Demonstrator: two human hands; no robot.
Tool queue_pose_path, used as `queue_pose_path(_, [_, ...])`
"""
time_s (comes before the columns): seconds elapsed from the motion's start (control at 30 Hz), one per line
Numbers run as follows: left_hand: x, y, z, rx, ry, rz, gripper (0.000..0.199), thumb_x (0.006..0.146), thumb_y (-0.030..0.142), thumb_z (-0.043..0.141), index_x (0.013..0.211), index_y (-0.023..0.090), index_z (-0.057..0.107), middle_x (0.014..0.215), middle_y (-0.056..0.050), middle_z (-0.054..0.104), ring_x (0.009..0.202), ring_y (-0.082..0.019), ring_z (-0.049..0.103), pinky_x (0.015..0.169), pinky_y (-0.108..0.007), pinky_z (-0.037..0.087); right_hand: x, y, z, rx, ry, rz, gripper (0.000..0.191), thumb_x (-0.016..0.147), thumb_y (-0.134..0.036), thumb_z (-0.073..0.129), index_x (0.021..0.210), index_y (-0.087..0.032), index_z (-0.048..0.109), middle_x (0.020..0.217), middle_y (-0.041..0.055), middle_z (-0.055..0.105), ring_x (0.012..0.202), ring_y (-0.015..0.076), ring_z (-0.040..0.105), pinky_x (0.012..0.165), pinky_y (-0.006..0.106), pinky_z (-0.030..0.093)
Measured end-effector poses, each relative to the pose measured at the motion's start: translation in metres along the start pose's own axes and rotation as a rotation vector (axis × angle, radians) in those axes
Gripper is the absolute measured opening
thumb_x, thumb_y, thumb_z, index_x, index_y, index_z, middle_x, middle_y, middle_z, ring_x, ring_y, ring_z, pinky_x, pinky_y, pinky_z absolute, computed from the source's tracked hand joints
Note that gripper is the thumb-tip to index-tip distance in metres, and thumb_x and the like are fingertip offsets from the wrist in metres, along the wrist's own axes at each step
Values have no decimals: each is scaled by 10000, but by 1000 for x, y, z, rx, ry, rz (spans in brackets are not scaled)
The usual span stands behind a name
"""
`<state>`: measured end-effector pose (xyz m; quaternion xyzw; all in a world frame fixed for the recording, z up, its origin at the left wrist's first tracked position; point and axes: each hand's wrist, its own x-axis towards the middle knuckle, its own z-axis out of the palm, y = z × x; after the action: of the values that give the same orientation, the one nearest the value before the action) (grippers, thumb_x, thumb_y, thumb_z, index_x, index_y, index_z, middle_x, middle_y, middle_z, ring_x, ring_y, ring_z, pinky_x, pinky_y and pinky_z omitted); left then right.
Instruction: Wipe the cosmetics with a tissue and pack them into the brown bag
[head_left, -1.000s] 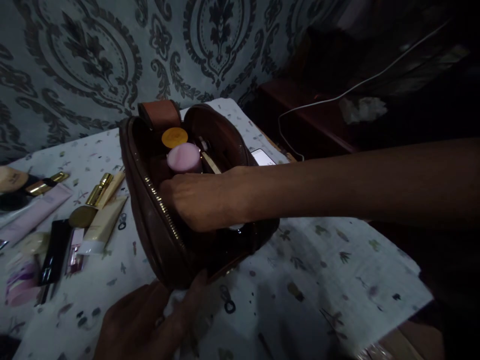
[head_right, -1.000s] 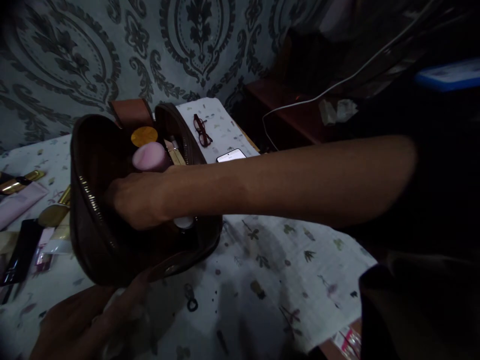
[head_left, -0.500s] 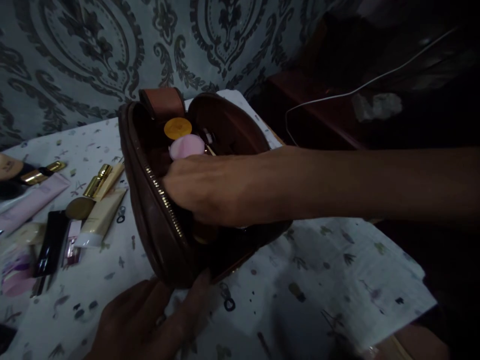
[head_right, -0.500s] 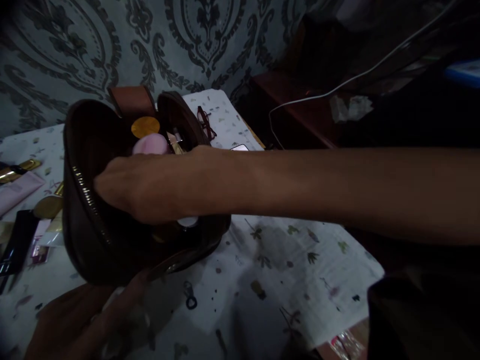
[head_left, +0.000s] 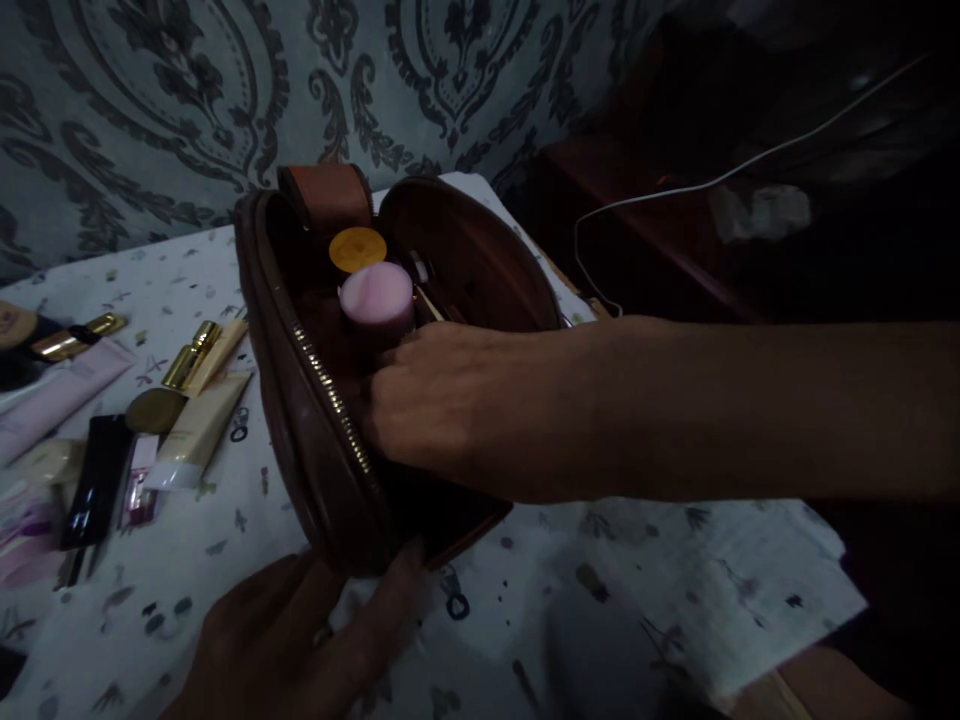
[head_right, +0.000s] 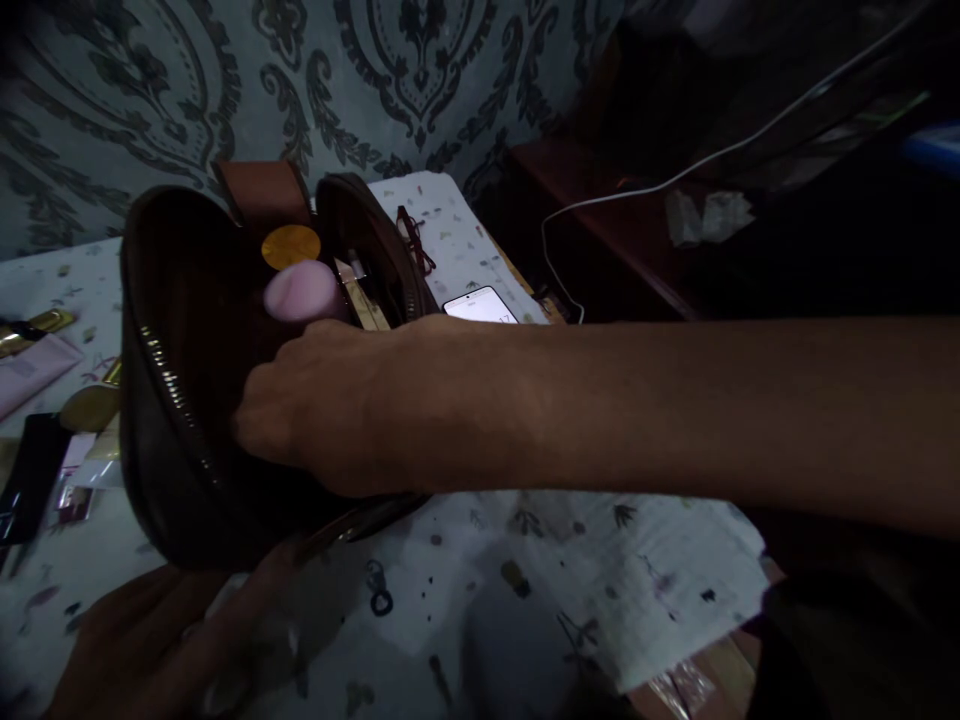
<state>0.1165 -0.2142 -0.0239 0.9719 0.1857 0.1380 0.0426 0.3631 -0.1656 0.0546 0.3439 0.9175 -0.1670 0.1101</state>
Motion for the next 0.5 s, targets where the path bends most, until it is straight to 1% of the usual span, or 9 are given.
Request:
queue_pose_path(0.07, [0, -1, 0, -2, -14, 18, 607, 1019, 513, 290, 1569, 266, 219, 1009, -91, 729, 840, -183, 713, 708, -285, 576, 2, -2, -1, -13, 0, -2, 190, 895, -25, 485, 817, -192, 533, 887, 1, 606, 878, 166, 570, 805, 342, 415])
queue_pose_path(0.13, [0, -3, 1, -2, -18, 28, 589, 1015, 489, 322, 1556, 261, 265, 1032, -94, 726, 843, -181, 711, 710, -281, 575, 1, -2, 1, -25, 4, -8, 187, 908, -33, 481, 814, -188, 528, 889, 9, 600, 884, 171, 569, 817, 349, 421])
queue_pose_path(0.2, [-1, -3, 2, -3, -11, 33, 569, 1011, 445, 354, 1546, 259, 291, 1063, -93, 723, 849, -178, 708, 711, -277, 575, -2, 0, 4, -20, 50, -22, 193, 930, -50, 465, 802, -185, 518, 908, 17, 597, 918, 173, 564, 833, 350, 427])
queue_pose_path(0.3, [-3, -3, 4, -5, -5, 41, 584, 999, 441, 360, 1544, 243, 291, 1043, -95, 723, 832, -184, 701, 695, -287, 578, -6, 4, 10, 81, 151, -87, 224, 937, -58, 448, 765, -191, 502, 956, 6, 607, 993, 159, 556, 859, 323, 432])
queue_pose_path(0.37, [-4, -5, 5, 0, -9, 45, 588, 991, 442, 363, 1541, 243, 298, 1002, -90, 725, 800, -184, 695, 673, -287, 578, -8, 7, 12, 153, 169, -151, 238, 931, -41, 441, 763, -193, 512, 989, -15, 623, 1013, 136, 556, 849, 287, 435])
queue_pose_path(0.43, [-3, -6, 5, 7, -10, 69, 602, 991, 444, 349, 1550, 232, 280, 998, -97, 724, 788, -184, 691, 649, -280, 576, -7, 8, 12, 165, 192, -222, 231, 935, -31, 437, 823, -195, 554, 1041, -24, 636, 1010, 120, 562, 818, 264, 438])
queue_pose_path(0.5, [-1, -8, 4, 9, 3, 107, 642, 994, 448, 331, 1572, 197, 209, 1006, -113, 723, 776, -187, 691, 617, -272, 572, -3, 6, 11, 119, 155, -236, 199, 935, -53, 466, 885, -196, 594, 1047, -20, 650, 942, 124, 585, 768, 275, 450])
